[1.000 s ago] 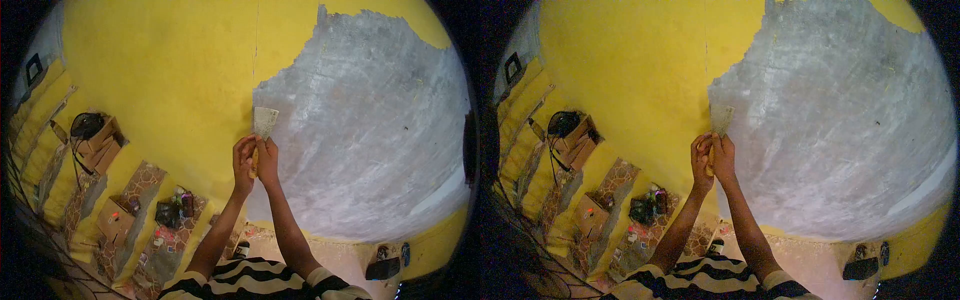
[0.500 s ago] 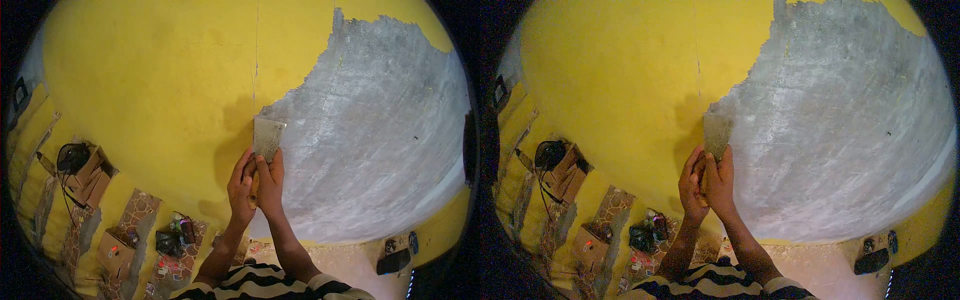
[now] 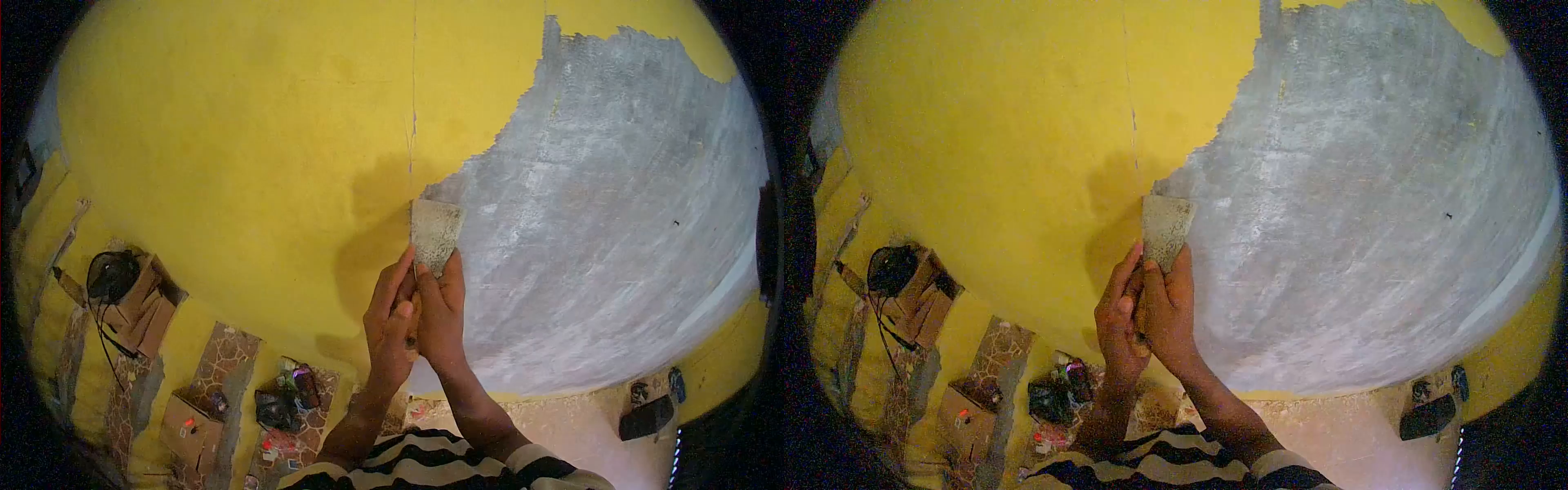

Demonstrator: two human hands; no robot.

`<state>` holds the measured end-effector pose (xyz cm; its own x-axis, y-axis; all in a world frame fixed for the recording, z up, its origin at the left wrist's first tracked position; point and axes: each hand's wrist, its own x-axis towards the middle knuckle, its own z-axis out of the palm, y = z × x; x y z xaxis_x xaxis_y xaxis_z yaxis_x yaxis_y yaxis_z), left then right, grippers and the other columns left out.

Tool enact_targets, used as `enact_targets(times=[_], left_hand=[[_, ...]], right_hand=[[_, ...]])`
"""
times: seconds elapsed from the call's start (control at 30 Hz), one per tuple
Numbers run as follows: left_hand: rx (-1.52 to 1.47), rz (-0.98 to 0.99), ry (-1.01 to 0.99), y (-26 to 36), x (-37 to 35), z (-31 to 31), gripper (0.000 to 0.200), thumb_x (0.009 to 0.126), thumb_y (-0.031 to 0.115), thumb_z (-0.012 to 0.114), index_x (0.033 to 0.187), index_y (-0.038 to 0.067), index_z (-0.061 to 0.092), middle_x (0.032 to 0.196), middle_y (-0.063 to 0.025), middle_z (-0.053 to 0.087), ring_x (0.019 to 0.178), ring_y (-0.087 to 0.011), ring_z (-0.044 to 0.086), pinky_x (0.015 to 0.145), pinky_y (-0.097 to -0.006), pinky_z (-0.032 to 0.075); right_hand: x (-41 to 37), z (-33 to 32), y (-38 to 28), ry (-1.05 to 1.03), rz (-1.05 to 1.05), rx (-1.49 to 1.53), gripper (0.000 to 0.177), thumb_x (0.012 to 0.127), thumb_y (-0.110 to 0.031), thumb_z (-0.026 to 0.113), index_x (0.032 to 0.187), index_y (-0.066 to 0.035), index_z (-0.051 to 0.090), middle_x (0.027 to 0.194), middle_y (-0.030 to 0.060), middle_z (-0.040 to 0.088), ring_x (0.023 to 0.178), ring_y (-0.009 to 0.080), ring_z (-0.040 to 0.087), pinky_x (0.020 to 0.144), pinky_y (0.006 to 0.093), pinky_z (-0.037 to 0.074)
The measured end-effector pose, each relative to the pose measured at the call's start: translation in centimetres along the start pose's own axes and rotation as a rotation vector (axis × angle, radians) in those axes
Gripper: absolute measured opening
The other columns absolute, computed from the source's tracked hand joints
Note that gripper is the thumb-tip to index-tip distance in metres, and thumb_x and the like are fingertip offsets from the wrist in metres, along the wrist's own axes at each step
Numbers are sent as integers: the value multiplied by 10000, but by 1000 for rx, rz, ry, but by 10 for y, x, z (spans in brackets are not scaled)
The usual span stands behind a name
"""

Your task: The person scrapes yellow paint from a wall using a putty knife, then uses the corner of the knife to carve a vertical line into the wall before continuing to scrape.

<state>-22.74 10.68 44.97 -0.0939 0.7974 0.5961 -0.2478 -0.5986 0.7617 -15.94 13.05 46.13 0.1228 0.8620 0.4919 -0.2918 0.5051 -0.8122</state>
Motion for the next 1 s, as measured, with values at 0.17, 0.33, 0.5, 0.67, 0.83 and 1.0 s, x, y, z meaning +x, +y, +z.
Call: enact_targets(times=[0.17, 0.33, 0.5, 0.67, 0.83, 1.0], left_hand=[[79, 24, -33, -7, 4, -6, 692, 927, 478, 433, 1379, -43, 398, 1337, -166, 467, 1225, -232, 461, 1036, -322, 333], [130, 39, -36, 8, 6, -3, 655, 944, 449, 401, 1381, -39, 405, 1349, -148, 451, 1235, -227, 451, 1036, -316, 328], [122, 4, 17, 7, 9, -2, 634, 950, 429, 380, 1377, -39, 412, 1333, -152, 468, 1223, -231, 460, 1034, -318, 329], [190, 36, -1, 6, 4, -7, 629, 949, 423, 385, 1371, -41, 420, 1312, -152, 490, 1210, -236, 470, 1026, -319, 336], [201, -22, 11, 8, 7, -6, 629, 947, 418, 392, 1377, -42, 410, 1309, -158, 491, 1202, -238, 476, 1024, -319, 340], [168, 35, -17, 0, 2, -6, 600, 957, 393, 386, 1383, -28, 411, 1326, -131, 482, 1190, -210, 481, 1002, -289, 351]], right_hand=[[1, -3, 6, -26, 46, 2, 364, 959, -29, 390, 1323, -22, 377, 1178, 70, 503, 1071, 132, 490, 921, 278, 395], [2, 3, -2, -18, 26, 52, 370, 955, -21, 392, 1325, -21, 378, 1176, 69, 505, 1062, 124, 489, 913, 276, 399], [1, 4, 2, -18, 41, 52, 375, 955, -19, 391, 1329, -24, 375, 1175, 64, 511, 1058, 117, 488, 901, 266, 402], [-1, 8, 2, 5, 60, 101, 378, 954, -26, 397, 1332, -21, 383, 1156, 59, 525, 1025, 109, 501, 879, 261, 412], [7, 8, -3, -10, 49, 78, 376, 952, -30, 396, 1328, -18, 391, 1155, 65, 533, 1024, 116, 509, 872, 267, 420], [-3, 5, -4, -2, 76, 38, 396, 945, -29, 391, 1340, -15, 383, 1152, 81, 538, 1043, 138, 515, 886, 279, 420]])
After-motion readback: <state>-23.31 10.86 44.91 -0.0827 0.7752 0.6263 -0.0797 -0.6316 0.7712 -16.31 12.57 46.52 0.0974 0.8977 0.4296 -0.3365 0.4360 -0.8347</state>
